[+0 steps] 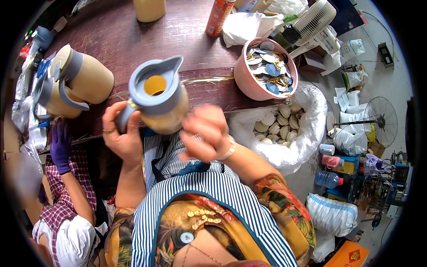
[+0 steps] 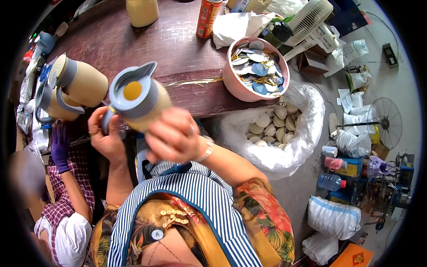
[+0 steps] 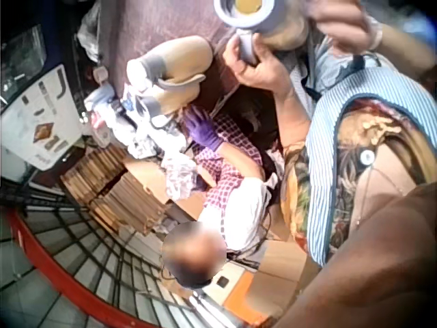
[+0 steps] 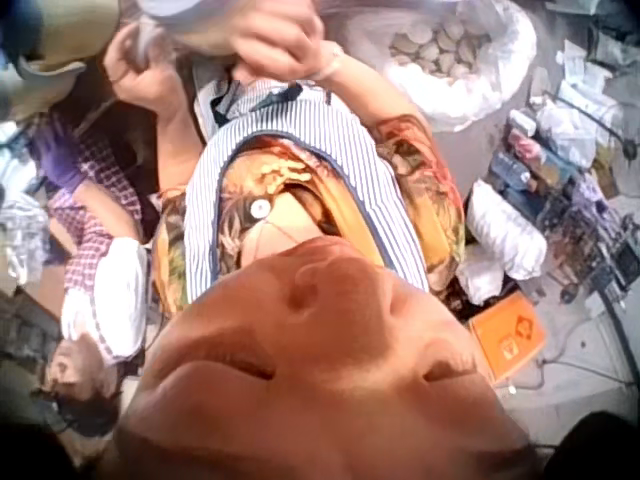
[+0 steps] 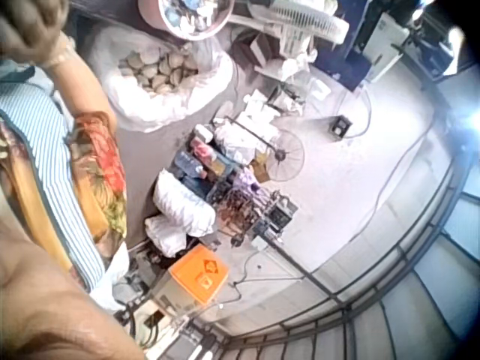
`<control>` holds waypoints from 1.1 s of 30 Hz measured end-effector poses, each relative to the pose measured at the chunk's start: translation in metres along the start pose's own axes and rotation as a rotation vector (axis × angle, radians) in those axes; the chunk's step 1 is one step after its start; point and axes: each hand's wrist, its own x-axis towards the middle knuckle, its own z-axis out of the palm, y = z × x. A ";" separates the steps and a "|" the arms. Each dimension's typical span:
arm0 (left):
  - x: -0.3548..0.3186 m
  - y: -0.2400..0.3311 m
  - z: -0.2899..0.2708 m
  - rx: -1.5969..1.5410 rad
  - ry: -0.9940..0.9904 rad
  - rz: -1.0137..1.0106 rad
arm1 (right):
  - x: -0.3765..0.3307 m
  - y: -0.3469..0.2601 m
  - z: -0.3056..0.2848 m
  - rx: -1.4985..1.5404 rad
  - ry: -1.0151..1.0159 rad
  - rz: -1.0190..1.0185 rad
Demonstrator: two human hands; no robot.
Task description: The person assembles plastic pitchers at a workstation, placing lids and filters onto the pitcher bodies and organizing them on a table.
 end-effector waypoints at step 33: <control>0.001 0.052 -0.010 0.006 -0.288 0.570 | 0.076 0.022 -0.130 0.448 -0.727 0.966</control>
